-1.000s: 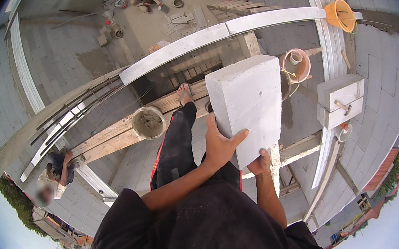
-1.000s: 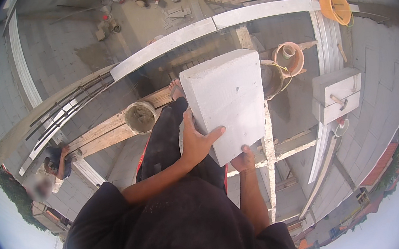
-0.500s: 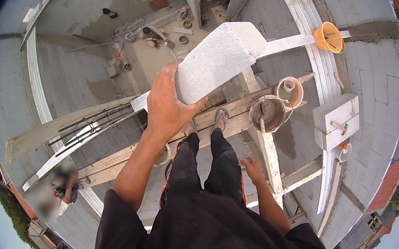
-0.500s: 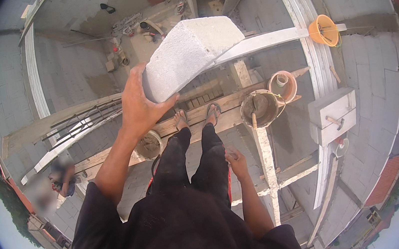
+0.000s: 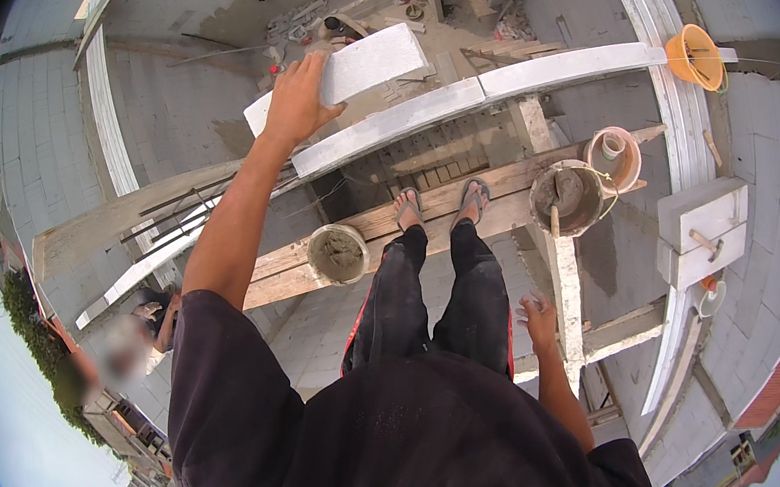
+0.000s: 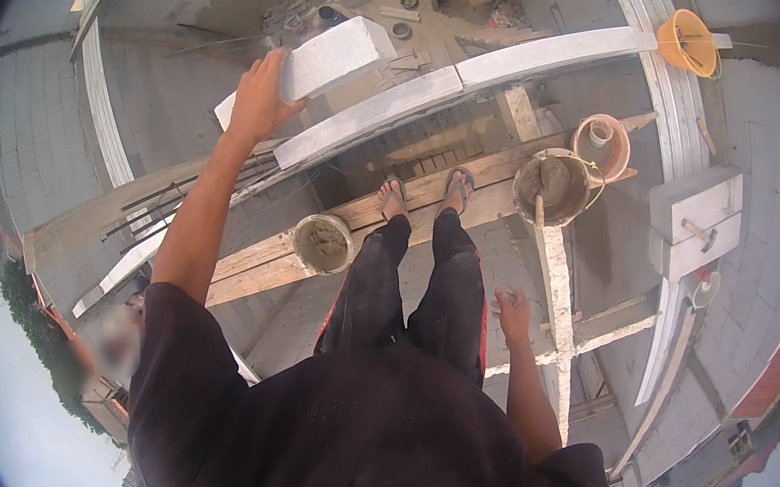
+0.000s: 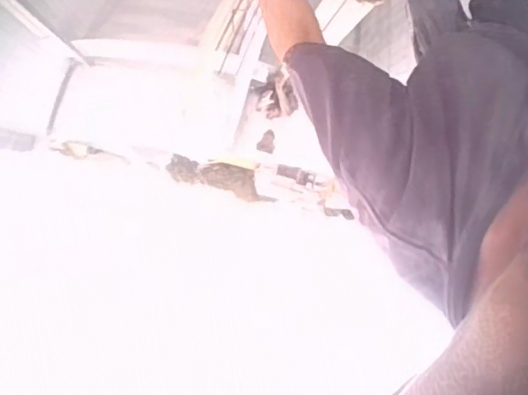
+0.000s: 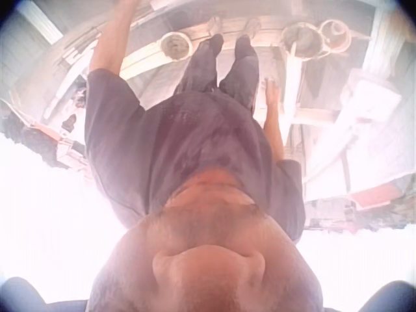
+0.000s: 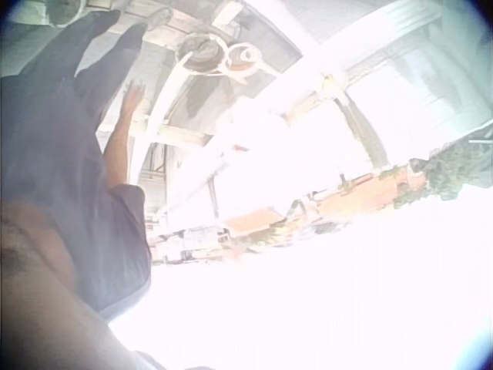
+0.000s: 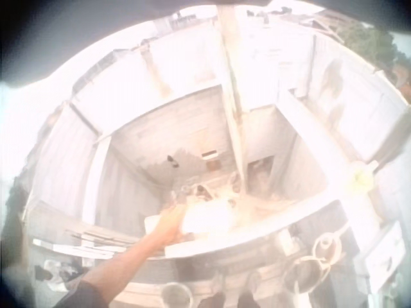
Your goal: The person places white rectangular tiles onto a curved wall structure, applies cement with a trowel, and uses a hammer to tap the tiles into position. The person moves buckets and tools around the work area while continuing to install tiles.
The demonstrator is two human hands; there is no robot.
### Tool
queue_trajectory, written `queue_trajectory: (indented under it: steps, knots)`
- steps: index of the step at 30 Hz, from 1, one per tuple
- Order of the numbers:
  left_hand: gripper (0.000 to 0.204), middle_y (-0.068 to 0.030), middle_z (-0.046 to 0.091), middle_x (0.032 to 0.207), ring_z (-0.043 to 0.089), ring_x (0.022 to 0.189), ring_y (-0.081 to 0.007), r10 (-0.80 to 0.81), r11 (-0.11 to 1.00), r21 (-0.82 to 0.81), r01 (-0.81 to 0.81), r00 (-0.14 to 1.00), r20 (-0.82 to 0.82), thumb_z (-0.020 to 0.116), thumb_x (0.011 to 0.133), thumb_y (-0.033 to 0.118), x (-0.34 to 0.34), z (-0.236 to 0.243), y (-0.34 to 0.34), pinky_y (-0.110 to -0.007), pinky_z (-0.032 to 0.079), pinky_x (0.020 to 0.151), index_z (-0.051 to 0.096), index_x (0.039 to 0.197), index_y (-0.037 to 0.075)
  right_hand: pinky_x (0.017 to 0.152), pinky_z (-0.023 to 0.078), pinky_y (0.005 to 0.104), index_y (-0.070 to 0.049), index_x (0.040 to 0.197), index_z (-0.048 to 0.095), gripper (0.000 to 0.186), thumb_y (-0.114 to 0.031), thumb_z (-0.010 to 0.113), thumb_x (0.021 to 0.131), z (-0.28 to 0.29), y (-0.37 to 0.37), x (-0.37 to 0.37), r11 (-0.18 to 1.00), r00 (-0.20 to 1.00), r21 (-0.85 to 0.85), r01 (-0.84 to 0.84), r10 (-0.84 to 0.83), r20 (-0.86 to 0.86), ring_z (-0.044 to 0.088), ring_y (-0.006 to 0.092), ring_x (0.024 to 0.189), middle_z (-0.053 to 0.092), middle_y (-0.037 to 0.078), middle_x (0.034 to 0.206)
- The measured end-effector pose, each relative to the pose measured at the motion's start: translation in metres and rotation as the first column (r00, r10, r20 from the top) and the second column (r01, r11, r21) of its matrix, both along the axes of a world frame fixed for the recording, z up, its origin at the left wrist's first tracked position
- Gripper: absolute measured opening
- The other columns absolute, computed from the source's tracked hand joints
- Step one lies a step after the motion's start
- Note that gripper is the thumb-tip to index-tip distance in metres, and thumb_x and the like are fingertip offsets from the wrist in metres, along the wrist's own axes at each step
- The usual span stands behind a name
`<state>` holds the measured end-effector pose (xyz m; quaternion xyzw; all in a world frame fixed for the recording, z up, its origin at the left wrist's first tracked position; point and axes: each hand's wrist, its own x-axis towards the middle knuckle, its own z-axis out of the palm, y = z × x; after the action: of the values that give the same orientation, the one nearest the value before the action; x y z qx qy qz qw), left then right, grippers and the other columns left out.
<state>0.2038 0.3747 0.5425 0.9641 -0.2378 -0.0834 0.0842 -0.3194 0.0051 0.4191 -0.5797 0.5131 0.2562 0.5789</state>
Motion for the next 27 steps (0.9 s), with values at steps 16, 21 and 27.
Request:
queue_trajectory:
  steps: [16, 21, 27]
  knots:
    - [0.086, -0.0151, 0.059, 0.134, 0.057, 0.126, -0.0364, 0.03, 0.991, 0.132, 0.002, 0.97, -0.243, 0.09, 0.072, 0.028, -0.053, -0.142, 0.068, -0.05, 0.046, 0.104, 0.044, 0.141, 0.006, 0.084, 0.059, 0.0413, -0.006, 0.152, 0.047, 0.056, -0.033, 0.062, 0.105, 0.045, 0.011, -0.015, 0.987, 0.979, -0.115, 0.113, -0.13, -0.154, 0.068, 0.03, 0.11, 0.064, 0.017, 0.127]
    - [0.085, -0.0123, 0.058, 0.136, 0.058, 0.127, -0.0336, 0.043, 0.986, 0.169, 0.0, 0.968, -0.248, 0.091, 0.071, 0.027, -0.069, -0.153, 0.088, -0.048, 0.046, 0.104, 0.045, 0.141, 0.01, 0.08, 0.059, 0.0404, -0.005, 0.152, 0.045, 0.057, -0.027, 0.063, 0.103, 0.06, 0.007, -0.011, 0.988, 0.98, -0.135, 0.078, -0.101, -0.17, 0.067, 0.0286, 0.106, 0.061, 0.017, 0.128]
    - [0.082, -0.0109, 0.059, 0.136, 0.058, 0.127, -0.0351, 0.1, 0.992, 0.108, -0.073, 0.957, -0.272, 0.091, 0.072, 0.022, -0.082, -0.17, 0.109, -0.051, 0.045, 0.106, 0.045, 0.139, 0.01, 0.084, 0.057, 0.0421, -0.005, 0.153, 0.042, 0.058, -0.027, 0.061, 0.103, 0.075, -0.005, 0.027, 0.982, 0.991, -0.188, -0.035, 0.01, -0.136, 0.064, 0.0317, 0.112, 0.058, 0.019, 0.133]
